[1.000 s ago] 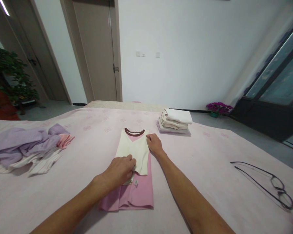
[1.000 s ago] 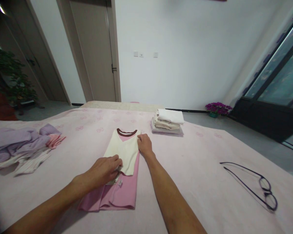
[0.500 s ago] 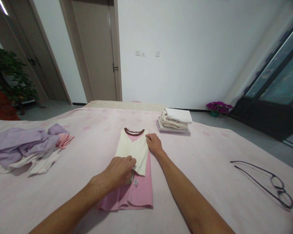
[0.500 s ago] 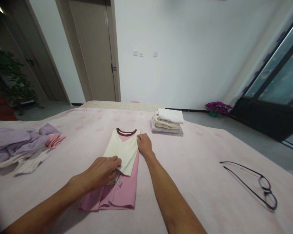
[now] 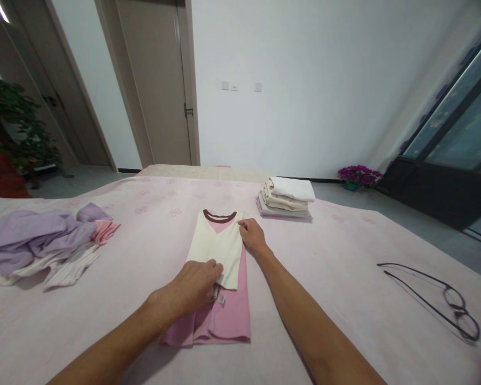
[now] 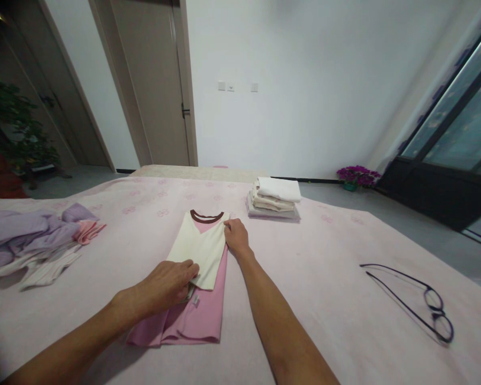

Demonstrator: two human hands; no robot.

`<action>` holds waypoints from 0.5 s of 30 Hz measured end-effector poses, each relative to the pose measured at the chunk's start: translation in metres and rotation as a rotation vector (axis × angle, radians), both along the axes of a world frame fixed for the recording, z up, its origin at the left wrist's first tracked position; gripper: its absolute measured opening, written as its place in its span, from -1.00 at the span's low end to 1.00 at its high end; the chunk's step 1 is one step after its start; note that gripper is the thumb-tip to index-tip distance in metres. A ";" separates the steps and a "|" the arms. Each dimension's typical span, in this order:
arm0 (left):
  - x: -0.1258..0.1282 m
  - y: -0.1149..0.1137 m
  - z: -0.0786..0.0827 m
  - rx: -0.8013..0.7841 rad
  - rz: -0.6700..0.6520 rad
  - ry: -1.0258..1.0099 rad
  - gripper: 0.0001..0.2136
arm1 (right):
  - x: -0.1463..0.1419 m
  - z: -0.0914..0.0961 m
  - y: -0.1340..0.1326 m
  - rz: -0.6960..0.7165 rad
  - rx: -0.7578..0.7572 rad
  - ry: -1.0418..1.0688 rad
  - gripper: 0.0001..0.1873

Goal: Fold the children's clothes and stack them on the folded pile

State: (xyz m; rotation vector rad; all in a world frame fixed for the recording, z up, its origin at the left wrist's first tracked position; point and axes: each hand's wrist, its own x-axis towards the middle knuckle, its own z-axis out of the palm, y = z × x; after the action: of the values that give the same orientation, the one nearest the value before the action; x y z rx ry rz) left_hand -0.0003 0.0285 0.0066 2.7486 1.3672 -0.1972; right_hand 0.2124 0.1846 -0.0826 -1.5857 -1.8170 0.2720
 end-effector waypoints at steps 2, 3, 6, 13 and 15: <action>0.000 0.000 -0.001 -0.001 0.005 -0.001 -0.71 | 0.000 0.000 0.000 0.006 0.000 0.007 -0.71; 0.000 0.000 -0.001 0.000 0.006 -0.002 -0.71 | 0.000 0.000 0.000 0.008 -0.001 0.011 -0.71; 0.000 -0.001 -0.001 0.000 0.003 -0.004 -0.71 | 0.001 -0.001 0.000 0.012 0.005 0.020 -0.71; 0.000 -0.002 -0.003 0.006 -0.013 -0.003 -0.72 | 0.001 -0.001 0.001 0.012 0.016 0.020 -0.71; 0.000 -0.002 -0.006 0.011 -0.011 -0.003 -0.72 | 0.001 -0.001 0.001 0.012 0.014 0.020 -0.71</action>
State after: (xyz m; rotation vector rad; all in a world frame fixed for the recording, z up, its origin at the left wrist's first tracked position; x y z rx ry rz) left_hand -0.0003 0.0266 0.0010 2.7647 1.3562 -0.1866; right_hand 0.2129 0.1851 -0.0837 -1.5569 -1.8099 0.2792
